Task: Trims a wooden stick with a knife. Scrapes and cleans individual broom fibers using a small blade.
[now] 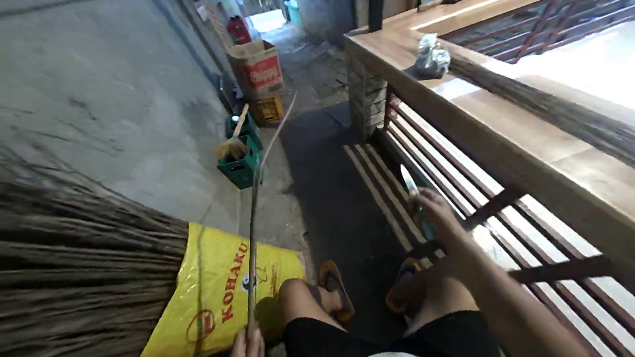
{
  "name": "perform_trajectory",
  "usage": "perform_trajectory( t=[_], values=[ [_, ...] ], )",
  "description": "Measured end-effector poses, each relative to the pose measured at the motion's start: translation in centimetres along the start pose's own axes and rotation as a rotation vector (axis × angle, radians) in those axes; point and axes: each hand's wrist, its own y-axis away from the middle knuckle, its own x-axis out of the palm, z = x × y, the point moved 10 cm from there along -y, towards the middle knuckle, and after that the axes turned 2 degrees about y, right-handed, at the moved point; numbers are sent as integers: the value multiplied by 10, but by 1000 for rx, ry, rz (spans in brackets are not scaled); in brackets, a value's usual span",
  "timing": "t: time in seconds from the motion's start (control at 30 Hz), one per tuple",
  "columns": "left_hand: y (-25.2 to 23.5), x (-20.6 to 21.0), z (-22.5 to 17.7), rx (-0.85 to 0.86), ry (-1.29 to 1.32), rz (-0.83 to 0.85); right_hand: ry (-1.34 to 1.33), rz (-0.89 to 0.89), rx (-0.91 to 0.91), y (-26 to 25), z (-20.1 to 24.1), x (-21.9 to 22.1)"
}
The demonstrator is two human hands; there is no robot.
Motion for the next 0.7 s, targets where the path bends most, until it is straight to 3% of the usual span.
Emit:
perform_trajectory(
  t=[0.17,0.27,0.33,0.47,0.57,0.7],
  values=[
    [-66,17,-184,408,38,-178,-207,198,62,83,-50,102],
    [-70,35,-278,631,289,-194,-275,331,21,128,-60,147],
    [-64,56,-318,742,450,-164,-307,381,33,145,-63,161],
    [-55,109,-328,732,718,-134,-408,304,237,150,-72,154],
    [-48,151,-296,586,920,-79,-423,127,282,136,-79,124],
    [-33,192,-238,313,1084,-62,-633,-147,336,118,-91,83]
  ],
)
